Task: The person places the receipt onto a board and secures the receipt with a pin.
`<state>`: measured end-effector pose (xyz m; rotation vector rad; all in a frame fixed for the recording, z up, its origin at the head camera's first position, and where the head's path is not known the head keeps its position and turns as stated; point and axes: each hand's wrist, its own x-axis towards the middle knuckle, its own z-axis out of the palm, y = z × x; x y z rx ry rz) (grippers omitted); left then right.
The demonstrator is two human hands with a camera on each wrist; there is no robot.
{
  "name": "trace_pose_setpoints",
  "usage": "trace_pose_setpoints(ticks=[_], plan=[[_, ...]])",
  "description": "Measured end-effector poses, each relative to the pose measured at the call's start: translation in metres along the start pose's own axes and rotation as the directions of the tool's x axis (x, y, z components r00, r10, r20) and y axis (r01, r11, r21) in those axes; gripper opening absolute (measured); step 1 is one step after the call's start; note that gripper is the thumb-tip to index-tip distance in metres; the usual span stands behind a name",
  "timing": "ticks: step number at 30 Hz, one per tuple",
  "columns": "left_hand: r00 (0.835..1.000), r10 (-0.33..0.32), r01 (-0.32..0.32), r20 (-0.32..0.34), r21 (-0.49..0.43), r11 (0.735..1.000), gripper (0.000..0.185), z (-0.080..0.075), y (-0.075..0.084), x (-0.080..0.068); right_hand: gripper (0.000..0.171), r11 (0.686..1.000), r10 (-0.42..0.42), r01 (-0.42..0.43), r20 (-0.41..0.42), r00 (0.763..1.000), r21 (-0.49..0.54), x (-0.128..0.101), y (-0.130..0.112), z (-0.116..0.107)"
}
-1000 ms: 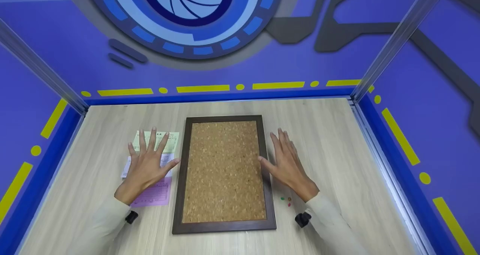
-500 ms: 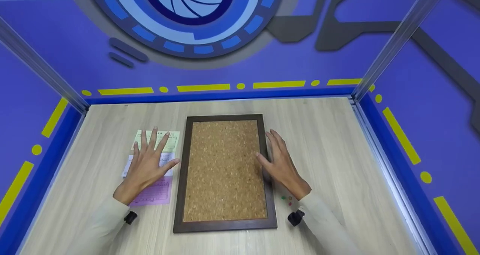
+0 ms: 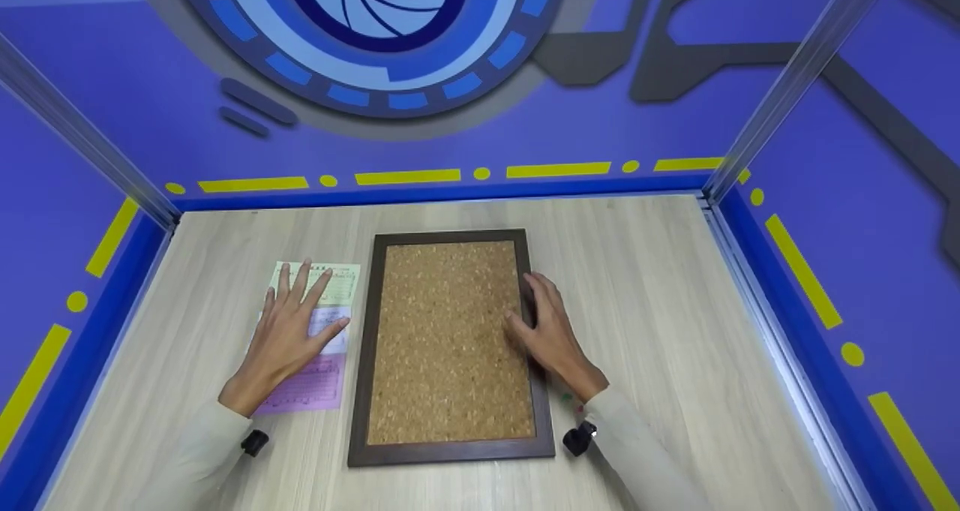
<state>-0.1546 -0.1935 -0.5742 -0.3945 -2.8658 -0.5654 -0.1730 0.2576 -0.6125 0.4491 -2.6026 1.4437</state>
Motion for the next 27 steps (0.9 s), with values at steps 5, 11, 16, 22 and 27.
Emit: trace_pose_setpoints(ticks=[5, 11, 16, 22, 27], plan=[[1.0, 0.002, -0.002, -0.021, -0.006, 1.0, 0.089, -0.001, -0.003, -0.002, 0.073, 0.999, 0.036, -0.036, -0.002, 0.999, 0.022, -0.002, 0.004, 0.005], [0.999, -0.006, 0.005, -0.034, -0.035, 0.999, 0.087, -0.003, -0.006, -0.005, 0.076, 0.995, 0.098, -0.099, 0.014, 0.995, 0.007, -0.003, 0.012, 0.003], [0.999, -0.013, 0.01, -0.043, -0.077, 0.997, 0.083, -0.003, -0.009, -0.007, 0.085, 0.984, 0.178, -0.175, 0.084, 0.98, -0.044, -0.005, 0.02, -0.005], [0.997, -0.028, 0.019, -0.068, -0.125, 0.992, 0.08, -0.004, -0.014, -0.009, 0.091, 0.979, 0.198, -0.183, 0.179, 0.964, -0.093, -0.005, 0.034, -0.014], [0.994, -0.048, 0.029, -0.103, -0.18, 0.983, 0.074, -0.006, -0.02, -0.012, 0.084, 0.986, 0.16, -0.146, 0.213, 0.964, -0.08, -0.004, 0.039, -0.018]])
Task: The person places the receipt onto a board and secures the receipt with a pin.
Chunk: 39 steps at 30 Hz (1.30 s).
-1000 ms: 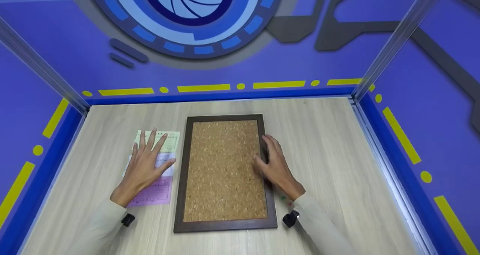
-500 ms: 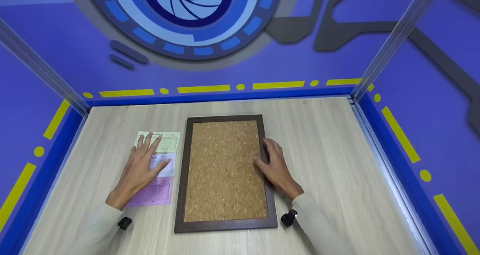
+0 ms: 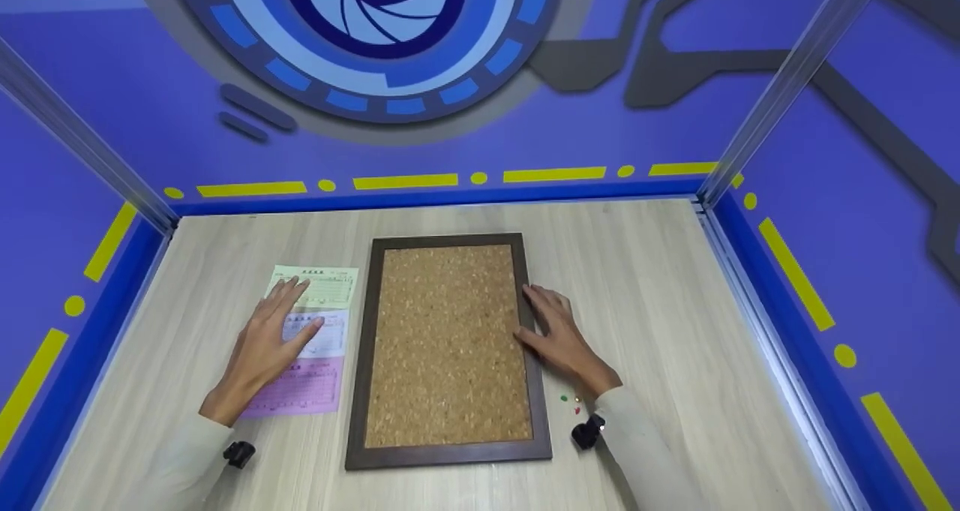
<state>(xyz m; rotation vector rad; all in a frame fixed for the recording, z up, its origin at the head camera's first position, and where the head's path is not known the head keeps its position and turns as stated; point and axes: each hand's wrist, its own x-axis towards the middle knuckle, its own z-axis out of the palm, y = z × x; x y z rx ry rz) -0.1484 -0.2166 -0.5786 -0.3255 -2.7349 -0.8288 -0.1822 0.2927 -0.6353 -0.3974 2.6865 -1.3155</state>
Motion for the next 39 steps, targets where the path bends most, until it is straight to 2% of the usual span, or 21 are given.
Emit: trace_pose_setpoints(ticks=[6, 11, 18, 26, 32, 39], plan=[[0.999, -0.002, -0.001, -0.051, -0.057, 0.998, 0.064, -0.001, -0.006, -0.004, 0.079, 0.999, -0.044, 0.044, 0.006, 0.999, 0.006, -0.001, 0.002, -0.002], [0.997, -0.035, 0.027, -0.069, -0.111, 0.993, 0.055, -0.004, -0.011, -0.006, 0.075, 0.997, -0.074, 0.074, -0.006, 0.997, -0.015, 0.0, 0.002, -0.001], [0.997, -0.067, 0.056, -0.042, -0.23, 0.972, 0.05, -0.006, -0.018, -0.008, 0.072, 0.997, -0.07, 0.069, -0.024, 0.997, -0.035, -0.001, 0.001, 0.001], [0.994, -0.107, 0.1, -0.005, -0.317, 0.943, 0.047, -0.006, -0.029, -0.014, 0.07, 0.998, -0.057, 0.057, -0.024, 0.998, -0.012, -0.003, 0.002, 0.0], [0.991, -0.134, 0.129, 0.009, -0.337, 0.933, 0.045, -0.008, -0.036, -0.016, 0.07, 1.0, -0.02, 0.02, -0.012, 1.0, 0.022, -0.004, 0.001, 0.0], [0.985, -0.169, 0.154, -0.017, -0.339, 0.928, 0.042, -0.014, -0.047, -0.019, 0.071, 0.999, -0.02, 0.021, -0.009, 1.0, 0.042, -0.002, 0.0, 0.0]])
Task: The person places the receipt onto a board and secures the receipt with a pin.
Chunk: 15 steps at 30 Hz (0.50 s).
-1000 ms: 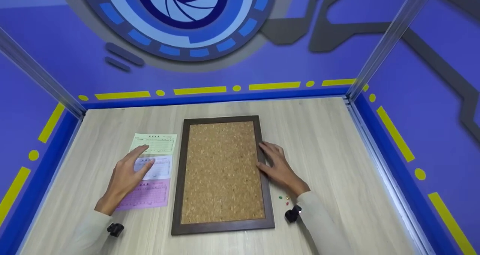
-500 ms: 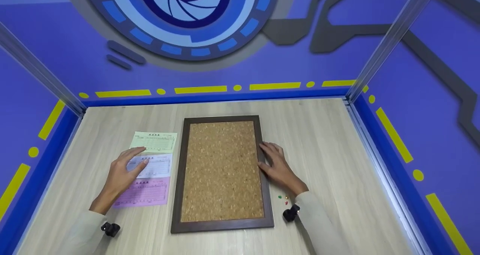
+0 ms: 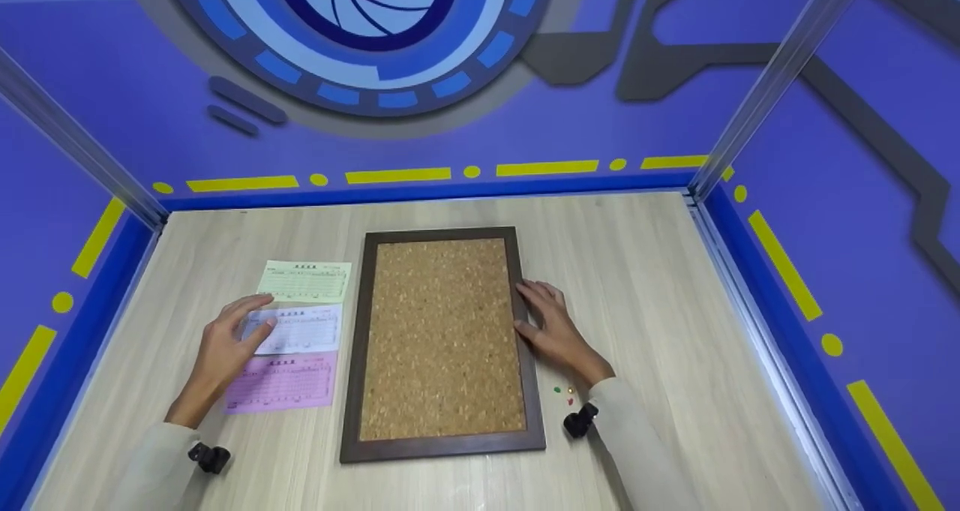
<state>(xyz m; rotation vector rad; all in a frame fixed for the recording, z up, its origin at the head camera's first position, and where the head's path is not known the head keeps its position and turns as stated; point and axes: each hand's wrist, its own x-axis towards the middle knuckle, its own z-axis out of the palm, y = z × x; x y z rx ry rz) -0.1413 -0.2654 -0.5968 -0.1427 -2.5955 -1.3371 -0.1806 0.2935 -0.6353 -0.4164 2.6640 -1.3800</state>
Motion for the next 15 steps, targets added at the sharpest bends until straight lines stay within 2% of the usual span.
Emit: trace_pose_setpoints(ticks=[9, 15], plan=[[0.998, -0.05, 0.051, 0.034, -0.033, 0.998, 0.044, -0.013, -0.011, -0.003, 0.07, 1.0, -0.026, 0.026, -0.006, 1.0, -0.001, 0.0, 0.004, 0.001], [0.996, -0.086, 0.087, 0.021, -0.054, 0.995, 0.044, -0.021, -0.02, -0.006, 0.07, 1.0, -0.018, 0.018, -0.008, 1.0, 0.007, -0.002, 0.005, 0.0]])
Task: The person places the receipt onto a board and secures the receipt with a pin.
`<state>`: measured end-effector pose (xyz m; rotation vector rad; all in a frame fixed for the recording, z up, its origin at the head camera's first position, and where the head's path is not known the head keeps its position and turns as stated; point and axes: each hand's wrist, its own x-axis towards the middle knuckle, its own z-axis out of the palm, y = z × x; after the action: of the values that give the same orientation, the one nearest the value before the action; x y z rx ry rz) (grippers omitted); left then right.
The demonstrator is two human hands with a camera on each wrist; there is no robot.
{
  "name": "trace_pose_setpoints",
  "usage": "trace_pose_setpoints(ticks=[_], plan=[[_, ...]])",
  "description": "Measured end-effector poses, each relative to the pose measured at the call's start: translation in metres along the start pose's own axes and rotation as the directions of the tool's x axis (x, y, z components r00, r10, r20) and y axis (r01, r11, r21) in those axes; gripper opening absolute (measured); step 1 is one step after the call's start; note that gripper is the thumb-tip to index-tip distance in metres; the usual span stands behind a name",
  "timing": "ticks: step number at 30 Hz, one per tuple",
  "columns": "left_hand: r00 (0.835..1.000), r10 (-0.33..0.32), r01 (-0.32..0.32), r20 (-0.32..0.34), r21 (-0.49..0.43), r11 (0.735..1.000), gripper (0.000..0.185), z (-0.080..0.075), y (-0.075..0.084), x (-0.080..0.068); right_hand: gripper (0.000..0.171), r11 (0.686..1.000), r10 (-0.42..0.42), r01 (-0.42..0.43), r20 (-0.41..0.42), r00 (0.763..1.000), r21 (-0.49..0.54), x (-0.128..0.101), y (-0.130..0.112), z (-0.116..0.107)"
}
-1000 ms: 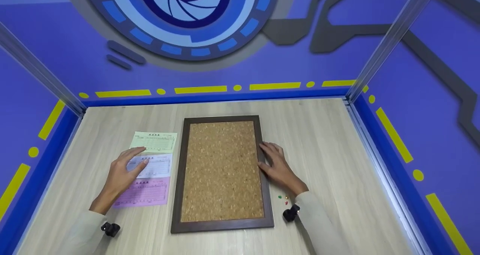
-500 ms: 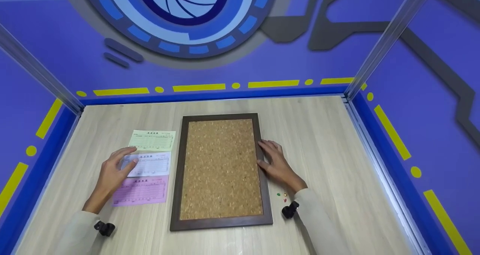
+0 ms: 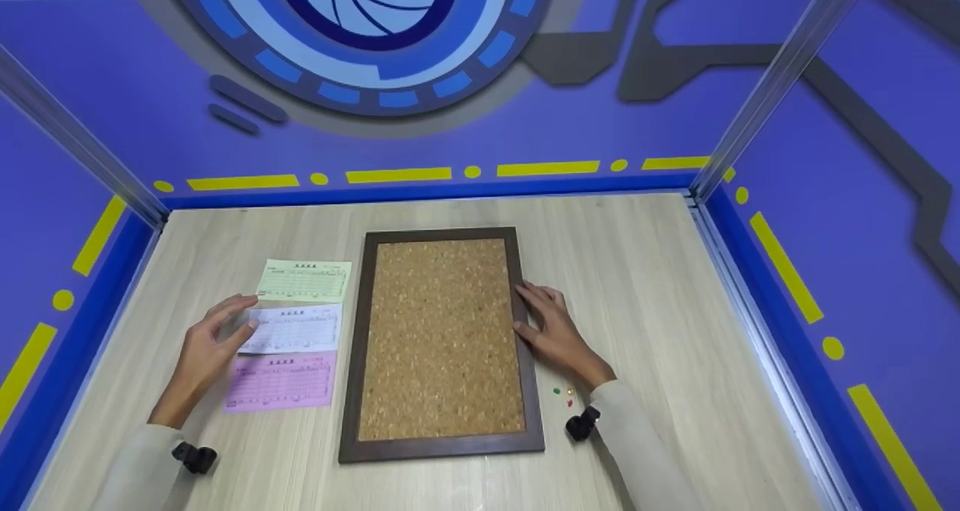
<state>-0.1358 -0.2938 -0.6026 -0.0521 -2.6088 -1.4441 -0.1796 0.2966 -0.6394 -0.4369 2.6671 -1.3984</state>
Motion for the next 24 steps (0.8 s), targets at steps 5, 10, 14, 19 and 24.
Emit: trace_pose_setpoints(ticks=[5, 10, 14, 19, 24], plan=[[0.999, -0.045, 0.045, 0.015, -0.009, 0.999, 0.045, -0.005, -0.006, -0.003, 0.071, 1.0, 0.012, -0.012, 0.003, 1.0, 0.0, -0.001, 0.001, -0.001], [0.998, -0.065, 0.066, 0.021, -0.059, 0.996, 0.047, -0.007, -0.011, -0.003, 0.07, 0.999, 0.048, -0.048, 0.004, 0.999, -0.006, 0.0, -0.001, -0.001], [0.997, -0.076, 0.077, 0.009, -0.076, 0.994, 0.047, -0.007, -0.013, -0.003, 0.07, 0.997, 0.074, -0.074, -0.002, 0.997, -0.001, 0.0, -0.003, -0.001], [0.997, -0.078, 0.077, -0.009, -0.058, 0.995, 0.045, -0.006, -0.017, -0.002, 0.07, 0.997, 0.073, -0.073, -0.003, 0.997, 0.003, 0.0, -0.002, -0.001], [0.998, -0.066, 0.066, -0.009, -0.044, 0.997, 0.045, -0.005, -0.02, 0.001, 0.07, 0.997, 0.075, -0.075, -0.001, 0.997, 0.0, 0.0, -0.001, -0.001]])
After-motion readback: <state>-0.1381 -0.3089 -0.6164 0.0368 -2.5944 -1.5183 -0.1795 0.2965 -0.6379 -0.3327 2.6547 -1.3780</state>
